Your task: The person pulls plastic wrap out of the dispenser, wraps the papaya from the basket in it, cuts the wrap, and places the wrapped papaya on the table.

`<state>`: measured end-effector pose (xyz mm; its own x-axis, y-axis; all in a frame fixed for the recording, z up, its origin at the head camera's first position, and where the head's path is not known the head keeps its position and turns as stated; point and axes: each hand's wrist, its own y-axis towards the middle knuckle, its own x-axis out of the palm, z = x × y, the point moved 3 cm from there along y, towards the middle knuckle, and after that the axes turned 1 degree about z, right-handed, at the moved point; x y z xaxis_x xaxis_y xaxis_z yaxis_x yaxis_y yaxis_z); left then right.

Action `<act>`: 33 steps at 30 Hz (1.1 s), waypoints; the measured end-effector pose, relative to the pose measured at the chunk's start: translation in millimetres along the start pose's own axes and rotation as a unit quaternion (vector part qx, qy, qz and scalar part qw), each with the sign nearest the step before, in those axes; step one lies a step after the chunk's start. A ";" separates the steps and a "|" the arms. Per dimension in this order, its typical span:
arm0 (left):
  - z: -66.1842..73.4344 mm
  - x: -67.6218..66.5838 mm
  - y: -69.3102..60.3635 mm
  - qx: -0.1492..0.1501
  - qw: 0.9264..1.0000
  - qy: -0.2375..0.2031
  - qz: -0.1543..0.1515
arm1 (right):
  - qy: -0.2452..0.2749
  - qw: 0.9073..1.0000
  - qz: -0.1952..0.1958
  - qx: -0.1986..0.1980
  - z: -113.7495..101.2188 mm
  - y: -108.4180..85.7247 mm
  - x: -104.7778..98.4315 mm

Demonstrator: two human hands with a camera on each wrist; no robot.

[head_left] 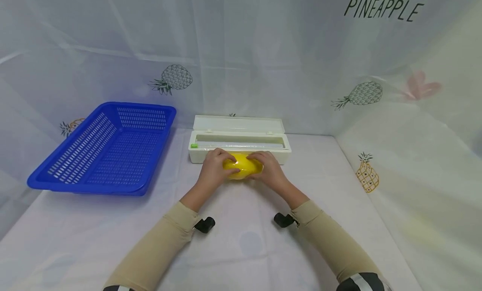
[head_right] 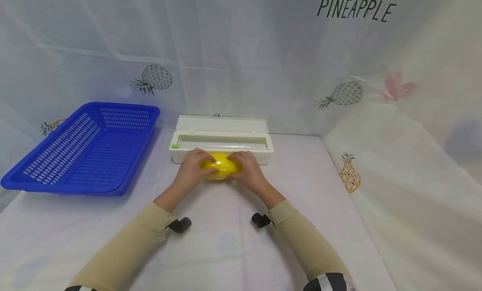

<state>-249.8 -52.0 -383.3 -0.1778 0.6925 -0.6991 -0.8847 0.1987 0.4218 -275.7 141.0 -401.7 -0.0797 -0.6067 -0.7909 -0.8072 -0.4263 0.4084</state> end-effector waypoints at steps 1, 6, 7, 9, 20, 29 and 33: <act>-2.0 2.3 0.5 -0.018 1.000 0.005 -0.006 | 0.000 1.000 -0.004 0.002 0.1 1.2 -0.9; -10.0 11.8 3.9 -0.058 0.998 0.028 -0.029 | 0.017 0.999 -0.028 0.024 0.3 7.4 -7.1; -11.0 12.4 4.5 -0.056 0.998 0.034 -0.027 | 0.022 0.999 -0.033 0.030 0.5 8.4 -8.1; -12.4 12.1 5.4 -0.047 0.998 0.046 -0.021 | 0.024 0.998 -0.046 0.039 1.2 9.8 -9.5; -20.5 2.1 13.7 -0.037 0.998 0.034 -0.048 | 0.011 0.996 -0.089 0.008 4.5 18.7 -11.7; -26.5 4.9 18.2 -0.067 0.993 0.043 -0.089 | 0.004 0.991 -0.135 0.025 12.9 26.9 -9.9; -27.7 5.2 19.6 -0.071 0.992 0.047 -0.097 | -0.008 0.990 -0.139 0.018 14.1 27.9 -8.7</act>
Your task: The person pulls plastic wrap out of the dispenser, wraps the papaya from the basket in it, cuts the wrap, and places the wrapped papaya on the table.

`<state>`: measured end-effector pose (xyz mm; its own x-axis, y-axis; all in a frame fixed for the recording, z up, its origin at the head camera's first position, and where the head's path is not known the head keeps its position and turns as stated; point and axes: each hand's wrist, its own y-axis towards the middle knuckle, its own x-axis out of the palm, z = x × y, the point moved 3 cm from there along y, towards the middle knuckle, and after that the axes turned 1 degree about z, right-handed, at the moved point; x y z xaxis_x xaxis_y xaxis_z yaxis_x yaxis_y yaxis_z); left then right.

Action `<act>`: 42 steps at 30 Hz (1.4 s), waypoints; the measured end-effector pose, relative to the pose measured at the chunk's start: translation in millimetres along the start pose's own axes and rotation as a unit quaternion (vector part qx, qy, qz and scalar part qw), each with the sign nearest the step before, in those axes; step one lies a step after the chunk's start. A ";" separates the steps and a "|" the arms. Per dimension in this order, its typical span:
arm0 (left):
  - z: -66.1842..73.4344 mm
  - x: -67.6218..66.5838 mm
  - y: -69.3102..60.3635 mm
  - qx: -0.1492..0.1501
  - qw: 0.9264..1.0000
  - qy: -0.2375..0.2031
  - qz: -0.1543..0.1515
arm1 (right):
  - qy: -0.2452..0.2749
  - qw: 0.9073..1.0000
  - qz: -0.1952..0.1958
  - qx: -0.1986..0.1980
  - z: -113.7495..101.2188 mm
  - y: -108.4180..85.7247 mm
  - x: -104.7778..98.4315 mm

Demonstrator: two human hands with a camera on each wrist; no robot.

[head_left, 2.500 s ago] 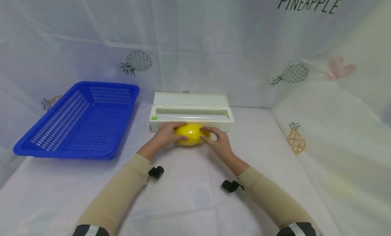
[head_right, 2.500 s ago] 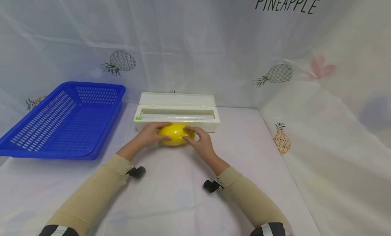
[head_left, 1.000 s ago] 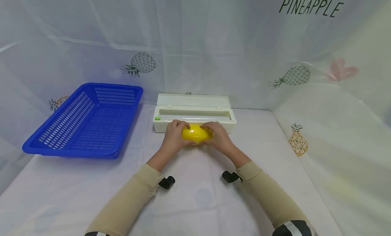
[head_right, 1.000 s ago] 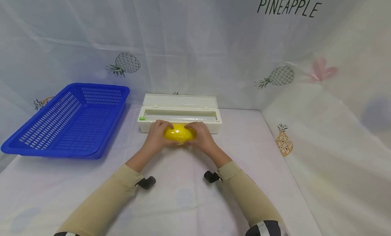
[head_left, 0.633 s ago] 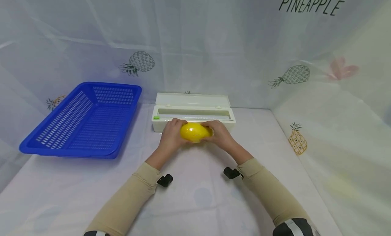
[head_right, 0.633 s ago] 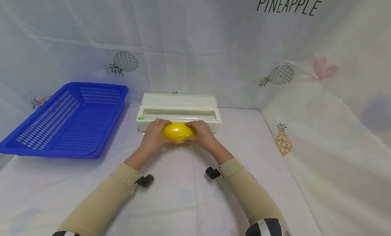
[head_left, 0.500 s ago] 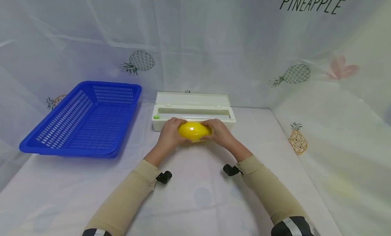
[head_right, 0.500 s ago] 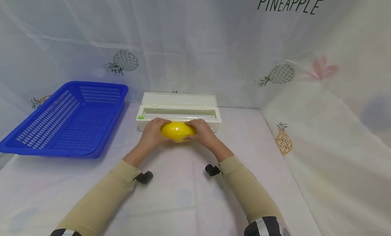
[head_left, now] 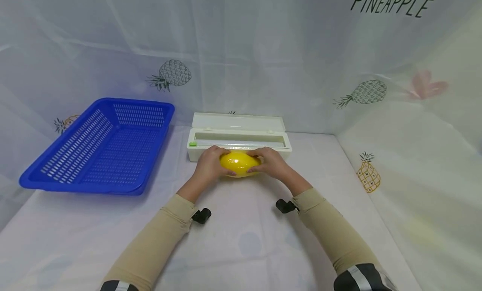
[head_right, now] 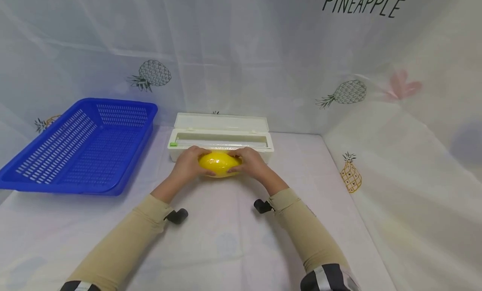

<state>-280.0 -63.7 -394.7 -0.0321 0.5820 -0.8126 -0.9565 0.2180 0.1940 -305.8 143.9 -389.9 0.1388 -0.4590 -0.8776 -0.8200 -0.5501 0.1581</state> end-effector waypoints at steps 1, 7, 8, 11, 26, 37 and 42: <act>0.0 -0.2 0.0 -0.001 1.000 0.003 -0.002 | -0.002 1.000 0.002 -0.003 -0.2 -0.2 0.5; -1.2 0.6 -1.2 -0.001 1.000 0.010 -0.004 | -0.001 1.000 0.013 -0.021 0.0 -1.7 5.8; -1.2 0.6 -1.4 0.000 1.000 0.008 -0.003 | 0.001 1.000 0.014 -0.023 -0.2 -1.8 6.2; -1.5 0.6 -1.9 0.001 1.000 0.003 -0.002 | 0.004 0.999 0.019 -0.026 -1.7 -2.5 6.9; -3.3 3.7 -4.2 0.003 1.000 -0.020 -0.018 | -0.044 0.999 0.015 0.020 -18.9 -10.9 12.0; -11.9 -4.0 -8.4 -0.033 0.993 -0.109 -0.033 | -0.036 0.999 0.013 0.028 -19.8 -9.4 9.8; -12.9 -7.4 -8.9 -0.052 0.988 -0.148 -0.017 | -0.046 0.999 0.012 0.007 -22.4 -8.5 10.4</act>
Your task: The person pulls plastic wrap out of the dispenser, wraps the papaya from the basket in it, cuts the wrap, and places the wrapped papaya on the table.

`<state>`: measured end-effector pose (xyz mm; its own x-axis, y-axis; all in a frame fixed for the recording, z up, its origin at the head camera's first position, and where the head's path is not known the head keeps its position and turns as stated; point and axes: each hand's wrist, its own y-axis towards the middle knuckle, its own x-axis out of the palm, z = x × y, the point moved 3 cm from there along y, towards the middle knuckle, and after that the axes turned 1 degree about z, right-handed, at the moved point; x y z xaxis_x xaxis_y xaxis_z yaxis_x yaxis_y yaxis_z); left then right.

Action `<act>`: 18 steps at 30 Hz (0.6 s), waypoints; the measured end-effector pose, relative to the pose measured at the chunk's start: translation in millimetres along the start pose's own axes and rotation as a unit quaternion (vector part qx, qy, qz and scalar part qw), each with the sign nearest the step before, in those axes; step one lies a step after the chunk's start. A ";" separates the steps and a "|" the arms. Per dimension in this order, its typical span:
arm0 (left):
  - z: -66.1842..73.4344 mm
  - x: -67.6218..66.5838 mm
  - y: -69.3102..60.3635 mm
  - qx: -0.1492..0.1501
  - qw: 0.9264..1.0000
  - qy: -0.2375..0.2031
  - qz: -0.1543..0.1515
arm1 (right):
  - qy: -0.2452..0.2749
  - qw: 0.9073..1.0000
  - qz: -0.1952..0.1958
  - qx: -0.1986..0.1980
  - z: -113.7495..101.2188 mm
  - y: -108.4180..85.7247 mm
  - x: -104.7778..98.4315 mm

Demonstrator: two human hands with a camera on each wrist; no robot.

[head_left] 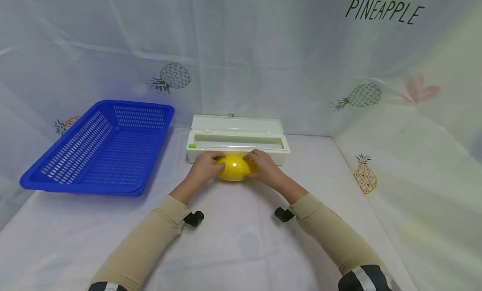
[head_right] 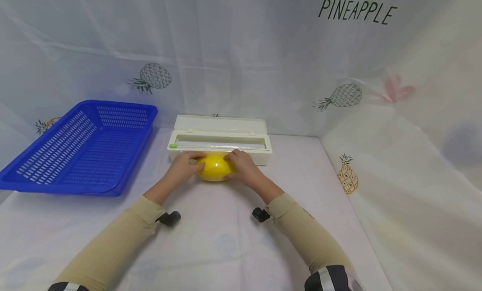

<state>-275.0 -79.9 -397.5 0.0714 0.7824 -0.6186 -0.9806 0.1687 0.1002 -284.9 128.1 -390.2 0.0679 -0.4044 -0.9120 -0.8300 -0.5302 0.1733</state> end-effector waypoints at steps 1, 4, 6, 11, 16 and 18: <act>0.3 -0.7 -0.1 0.000 1.000 -0.003 0.002 | -0.004 1.000 -0.001 -0.004 -0.9 0.6 0.0; 1.7 -2.6 -1.1 0.007 1.000 0.007 0.005 | -0.011 1.000 -0.003 -0.005 -2.9 1.8 -1.0; 2.3 -4.0 -2.4 0.008 1.000 0.011 0.009 | -0.013 1.000 0.000 -0.003 -3.9 2.3 -2.6; 1.6 -14.4 -4.5 0.013 0.998 0.000 0.062 | -0.017 1.000 0.003 -0.003 -7.2 4.6 -7.6; -5.7 -29.8 -7.2 0.017 0.987 0.003 0.162 | -0.028 1.000 -0.009 -0.005 -9.9 7.3 -12.0; -10.1 -34.1 -8.3 0.000 0.982 0.003 0.188 | -0.036 0.999 -0.014 -0.006 -10.6 8.5 -13.8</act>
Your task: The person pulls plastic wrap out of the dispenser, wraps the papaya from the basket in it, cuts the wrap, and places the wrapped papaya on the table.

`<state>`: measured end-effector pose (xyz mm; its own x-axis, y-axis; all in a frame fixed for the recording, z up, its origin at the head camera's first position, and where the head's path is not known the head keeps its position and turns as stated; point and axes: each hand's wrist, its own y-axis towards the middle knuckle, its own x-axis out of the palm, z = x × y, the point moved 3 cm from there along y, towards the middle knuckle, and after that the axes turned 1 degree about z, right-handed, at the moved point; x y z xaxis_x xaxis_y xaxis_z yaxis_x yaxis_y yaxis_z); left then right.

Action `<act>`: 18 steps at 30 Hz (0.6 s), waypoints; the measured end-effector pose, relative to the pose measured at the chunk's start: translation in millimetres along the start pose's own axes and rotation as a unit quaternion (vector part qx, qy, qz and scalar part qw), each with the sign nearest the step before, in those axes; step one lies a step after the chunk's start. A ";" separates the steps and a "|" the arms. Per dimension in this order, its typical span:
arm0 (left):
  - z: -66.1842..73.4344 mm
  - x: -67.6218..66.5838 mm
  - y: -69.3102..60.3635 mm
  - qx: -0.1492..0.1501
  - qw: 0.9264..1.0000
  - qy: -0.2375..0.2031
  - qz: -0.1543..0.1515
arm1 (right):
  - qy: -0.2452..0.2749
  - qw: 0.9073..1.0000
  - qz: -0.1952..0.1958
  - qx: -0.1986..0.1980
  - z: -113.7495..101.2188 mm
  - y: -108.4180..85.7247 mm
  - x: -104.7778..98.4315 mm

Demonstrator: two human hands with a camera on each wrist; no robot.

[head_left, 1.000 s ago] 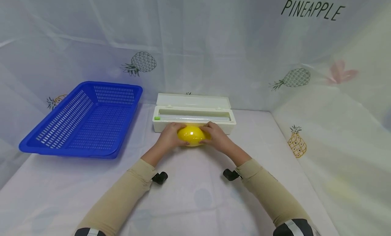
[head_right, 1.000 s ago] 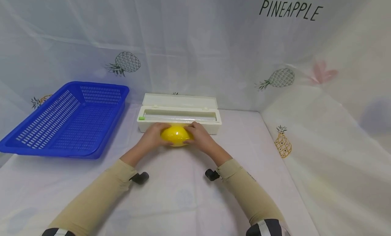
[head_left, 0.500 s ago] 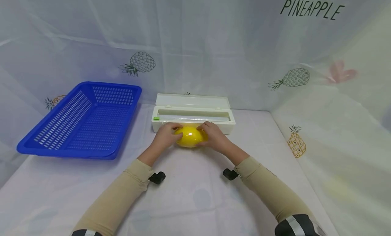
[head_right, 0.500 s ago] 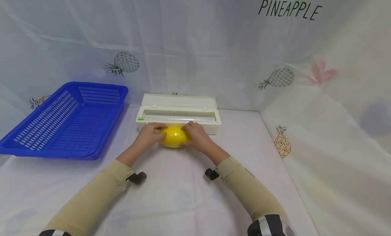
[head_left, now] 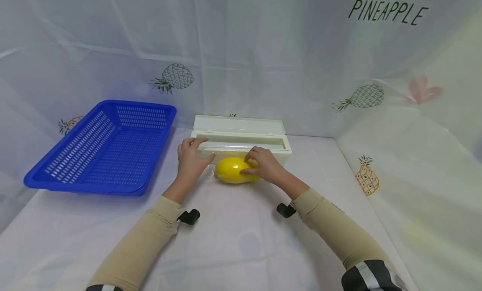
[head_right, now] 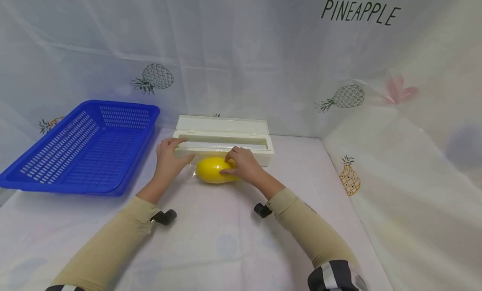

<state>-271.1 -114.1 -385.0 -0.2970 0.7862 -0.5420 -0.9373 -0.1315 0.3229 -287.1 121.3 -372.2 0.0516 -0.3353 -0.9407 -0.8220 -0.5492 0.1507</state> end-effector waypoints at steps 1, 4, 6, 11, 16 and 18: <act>-2.9 -1.7 0.8 -0.011 1.000 -0.002 0.008 | -0.004 1.000 -0.003 -0.001 -0.5 1.1 -0.8; -13.9 -3.9 3.8 -0.051 0.999 -0.015 0.006 | -0.011 1.000 -0.016 -0.002 -2.0 4.3 -3.4; -22.7 -3.6 6.9 -0.073 0.997 -0.032 -0.012 | -0.011 1.000 -0.029 -0.004 -3.4 6.2 -5.2; -41.0 -1.6 15.3 -0.098 0.990 -0.090 -0.055 | 0.002 0.998 -0.061 0.001 -4.6 10.1 -8.4; -54.3 0.2 21.9 -0.108 0.980 -0.156 -0.066 | 0.011 0.996 -0.088 -0.005 -6.9 15.7 -13.6; -58.9 0.6 23.4 -0.112 0.976 -0.174 -0.069 | 0.024 0.995 -0.096 -0.008 -8.7 20.8 -16.9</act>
<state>-303.9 -152.2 -423.5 -0.1222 0.9580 -0.2593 -0.9919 -0.1085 0.0667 -300.1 108.9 -350.5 0.2347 -0.2588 -0.9370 -0.7852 -0.6187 -0.0258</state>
